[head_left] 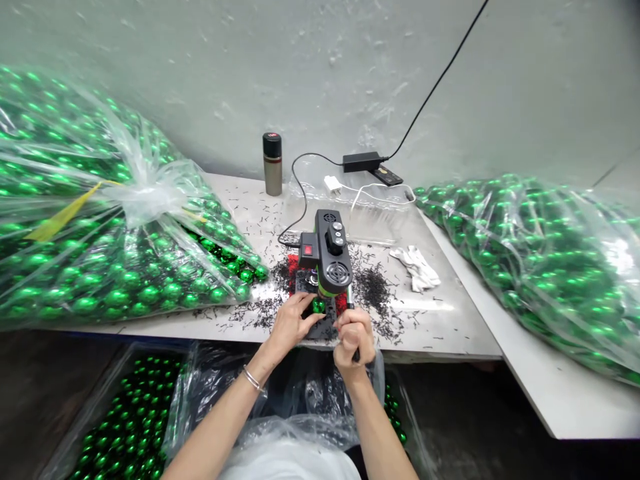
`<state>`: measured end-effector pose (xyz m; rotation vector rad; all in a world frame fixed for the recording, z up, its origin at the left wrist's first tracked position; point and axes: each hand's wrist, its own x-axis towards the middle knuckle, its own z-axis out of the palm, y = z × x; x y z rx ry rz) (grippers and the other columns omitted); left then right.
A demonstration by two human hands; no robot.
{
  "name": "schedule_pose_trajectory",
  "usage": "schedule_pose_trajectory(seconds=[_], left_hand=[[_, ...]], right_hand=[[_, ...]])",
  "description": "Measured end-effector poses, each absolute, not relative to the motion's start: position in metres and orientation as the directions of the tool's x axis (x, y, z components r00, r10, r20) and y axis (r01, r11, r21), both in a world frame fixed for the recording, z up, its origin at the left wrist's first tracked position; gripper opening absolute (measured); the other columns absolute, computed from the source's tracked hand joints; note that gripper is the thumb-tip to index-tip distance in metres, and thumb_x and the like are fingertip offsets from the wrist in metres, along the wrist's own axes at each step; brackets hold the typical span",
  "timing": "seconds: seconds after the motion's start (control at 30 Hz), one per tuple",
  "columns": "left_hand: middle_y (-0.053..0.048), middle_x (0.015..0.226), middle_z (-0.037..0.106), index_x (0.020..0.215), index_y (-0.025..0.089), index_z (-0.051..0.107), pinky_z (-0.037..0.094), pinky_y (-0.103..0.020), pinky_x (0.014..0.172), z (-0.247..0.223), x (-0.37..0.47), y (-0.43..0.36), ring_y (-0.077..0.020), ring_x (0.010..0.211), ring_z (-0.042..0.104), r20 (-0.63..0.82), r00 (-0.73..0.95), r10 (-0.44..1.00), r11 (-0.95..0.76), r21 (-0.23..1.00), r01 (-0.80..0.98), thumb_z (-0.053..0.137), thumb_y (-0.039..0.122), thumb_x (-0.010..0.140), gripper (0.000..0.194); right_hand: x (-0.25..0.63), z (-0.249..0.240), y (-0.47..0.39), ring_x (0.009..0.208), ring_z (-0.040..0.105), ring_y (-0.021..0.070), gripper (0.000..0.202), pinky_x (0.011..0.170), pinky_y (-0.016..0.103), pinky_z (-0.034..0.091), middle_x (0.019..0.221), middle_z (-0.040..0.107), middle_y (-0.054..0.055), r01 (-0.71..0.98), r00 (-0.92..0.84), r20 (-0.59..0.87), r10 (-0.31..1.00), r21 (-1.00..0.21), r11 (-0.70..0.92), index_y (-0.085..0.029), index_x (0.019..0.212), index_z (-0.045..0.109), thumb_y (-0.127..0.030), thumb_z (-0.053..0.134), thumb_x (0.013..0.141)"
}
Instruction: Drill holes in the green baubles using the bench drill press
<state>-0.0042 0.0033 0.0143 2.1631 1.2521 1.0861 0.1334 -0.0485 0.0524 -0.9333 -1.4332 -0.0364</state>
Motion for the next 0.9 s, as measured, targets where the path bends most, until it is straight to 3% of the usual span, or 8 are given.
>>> schedule_pose_trajectory(seconds=[0.1, 0.37, 0.6, 0.7, 0.8, 0.9], left_hand=[[-0.010, 0.105, 0.071, 0.112, 0.017, 0.069, 0.058, -0.036, 0.087, 0.015, -0.004, 0.003, -0.0238, 0.097, 0.070, 0.408, 0.293, 0.865, -0.502, 0.675, 0.541, 0.070, 0.033, 0.087, 0.029], [-0.010, 0.106, 0.071, 0.112, 0.018, 0.069, 0.058, -0.037, 0.087, 0.021, -0.004, 0.002, -0.0245, 0.098, 0.070, 0.343, 0.307, 0.888, -0.460, 0.692, 0.556, 0.070, 0.031, 0.087, 0.029], [-0.010, 0.106, 0.071, 0.113, 0.019, 0.069, 0.057, -0.038, 0.086, 0.022, -0.002, 0.004, -0.0247, 0.097, 0.069, 0.324, 0.298, 0.898, -0.438, 0.729, 0.526, 0.070, 0.031, 0.087, 0.029], [-0.009, 0.105, 0.070, 0.112, 0.018, 0.069, 0.056, -0.038, 0.088, 0.023, -0.001, 0.006, -0.0249, 0.098, 0.069, 0.309, 0.283, 0.908, -0.415, 0.756, 0.506, 0.072, 0.030, 0.085, 0.030], [-0.010, 0.106, 0.070, 0.112, 0.017, 0.068, 0.057, -0.036, 0.085, 0.025, -0.005, -0.002, -0.0237, 0.096, 0.069, 0.304, 0.255, 0.918, -0.392, 0.794, 0.465, 0.074, 0.030, 0.084, 0.032], [-0.010, 0.109, 0.070, 0.118, 0.019, 0.066, 0.058, -0.035, 0.085, 0.023, -0.020, -0.023, -0.0229, 0.098, 0.069, 0.331, 0.264, 0.906, -0.419, 0.792, 0.445, 0.072, 0.036, 0.086, 0.037]], right_hand=[[0.132, 0.044, -0.046, 0.066, 0.055, 0.0131, 0.031, 0.083, 0.040, 0.051, 0.074, 0.052, -0.001, 0.555, 0.227, 0.847, 0.480, -0.517, 0.651, -0.022, 0.069, 0.045, -0.022, 0.034, 0.099], [0.132, 0.033, -0.044, 0.066, 0.057, 0.0130, 0.034, 0.087, 0.042, 0.050, 0.076, 0.051, -0.001, 0.558, 0.244, 0.841, 0.483, -0.529, 0.640, -0.022, 0.070, 0.044, -0.027, 0.029, 0.101], [0.142, 0.037, -0.040, 0.070, 0.060, 0.0133, 0.030, 0.078, 0.036, 0.050, 0.077, 0.054, -0.001, 0.651, 0.024, 0.908, 0.418, -0.332, 0.683, -0.022, 0.072, 0.046, -0.023, 0.034, 0.099], [0.142, 0.059, -0.043, 0.066, 0.056, 0.0125, 0.031, 0.074, 0.034, 0.049, 0.074, 0.054, -0.001, 0.626, 0.110, 0.887, 0.449, -0.412, 0.662, -0.021, 0.069, 0.045, -0.019, 0.035, 0.098], [0.140, 0.092, -0.049, 0.065, 0.055, 0.0128, 0.031, 0.061, 0.029, 0.043, 0.072, 0.055, 0.000, 0.554, 0.233, 0.803, 0.549, -0.573, 0.604, -0.021, 0.066, 0.046, -0.017, 0.040, 0.096], [0.136, 0.118, -0.052, 0.064, 0.055, 0.0128, 0.031, 0.059, 0.029, 0.041, 0.073, 0.056, 0.000, 0.491, 0.287, 0.712, 0.641, -0.684, 0.540, -0.021, 0.065, 0.048, -0.018, 0.044, 0.096]])
